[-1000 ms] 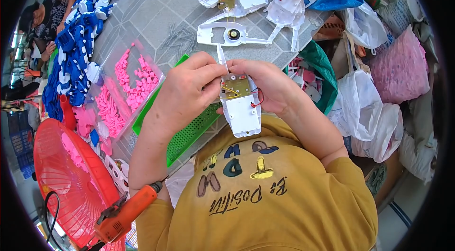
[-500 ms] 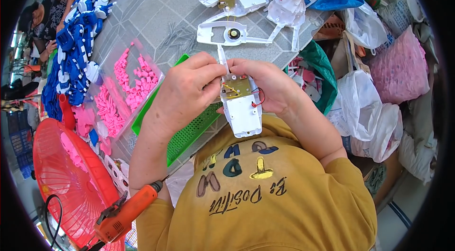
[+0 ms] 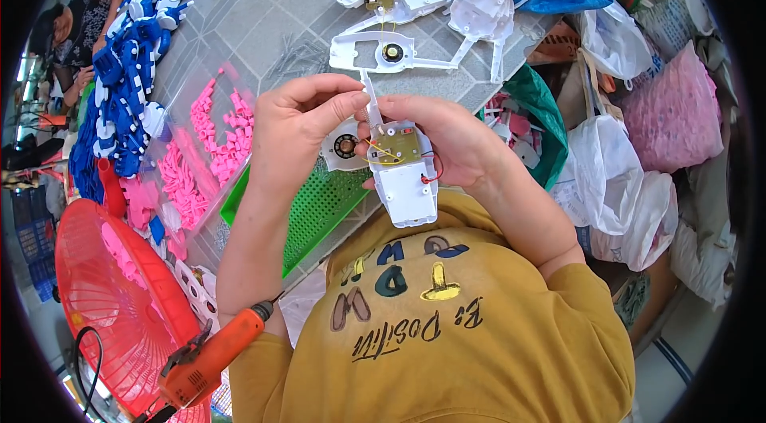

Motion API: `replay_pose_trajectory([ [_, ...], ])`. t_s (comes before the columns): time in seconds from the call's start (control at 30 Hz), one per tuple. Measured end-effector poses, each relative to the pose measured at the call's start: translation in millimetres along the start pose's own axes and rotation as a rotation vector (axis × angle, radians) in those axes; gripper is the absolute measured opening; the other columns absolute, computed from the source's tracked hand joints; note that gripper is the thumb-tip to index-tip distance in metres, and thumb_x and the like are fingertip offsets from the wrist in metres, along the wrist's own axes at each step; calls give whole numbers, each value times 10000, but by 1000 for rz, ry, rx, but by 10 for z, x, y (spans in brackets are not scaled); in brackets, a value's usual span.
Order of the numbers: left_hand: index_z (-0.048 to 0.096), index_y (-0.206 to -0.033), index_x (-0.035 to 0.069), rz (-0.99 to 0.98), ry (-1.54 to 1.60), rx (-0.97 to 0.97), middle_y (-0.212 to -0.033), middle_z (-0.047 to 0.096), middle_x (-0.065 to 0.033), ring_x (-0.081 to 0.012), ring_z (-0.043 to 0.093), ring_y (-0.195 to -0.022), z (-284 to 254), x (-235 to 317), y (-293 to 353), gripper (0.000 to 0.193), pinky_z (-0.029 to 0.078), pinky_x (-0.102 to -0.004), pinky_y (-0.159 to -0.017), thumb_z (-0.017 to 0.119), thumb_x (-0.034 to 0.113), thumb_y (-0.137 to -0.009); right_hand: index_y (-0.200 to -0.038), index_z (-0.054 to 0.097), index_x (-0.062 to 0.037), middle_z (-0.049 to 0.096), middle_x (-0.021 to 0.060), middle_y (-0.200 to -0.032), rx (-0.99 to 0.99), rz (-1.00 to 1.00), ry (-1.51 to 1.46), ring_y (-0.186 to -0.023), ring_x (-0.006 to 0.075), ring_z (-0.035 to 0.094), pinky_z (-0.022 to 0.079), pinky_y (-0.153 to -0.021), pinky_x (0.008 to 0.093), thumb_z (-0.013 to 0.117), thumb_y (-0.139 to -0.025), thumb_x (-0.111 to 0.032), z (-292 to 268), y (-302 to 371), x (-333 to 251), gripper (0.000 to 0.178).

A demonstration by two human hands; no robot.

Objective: Assembling a toy drone by connecting electronic components and plastic parts.

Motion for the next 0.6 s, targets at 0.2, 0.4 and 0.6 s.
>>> replay_pose_trajectory([
  [0.2, 738, -977, -17, 45, -25, 76, -863, 730, -65, -108, 673, -784, 17, -54, -32, 153, 525, -241, -736, 752, 65, -848, -1163, 604, 3, 656, 105, -1044, 10, 28, -2, -971, 227, 677, 600, -832, 512, 569, -996, -284, -5, 18, 13, 334],
  [0.4, 737, -961, -20, 20, 7, 80, -854, 729, -63, -100, 669, -763, 21, -43, -33, 145, 523, -236, -694, 759, 63, -844, -1132, 601, 11, 643, 124, -1036, 6, -25, 38, -957, 232, 675, 610, -813, 498, 600, -985, -256, -12, 5, 31, 305],
  [0.6, 730, -953, -36, 37, 6, 58, -816, 723, -72, -101, 664, -693, 37, -42, -45, 136, 521, -233, -647, 751, 50, -849, -1139, 596, -4, 638, 115, -1054, 6, -12, 61, -962, 222, 673, 608, -815, 490, 606, -984, -266, -9, -4, 35, 305],
])
Point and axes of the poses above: each hand's wrist, its own y-axis away from the middle knuckle, its own z-axis out of the palm, x = y × z, the point moved 2 cm from there along -y, towards the middle knuckle
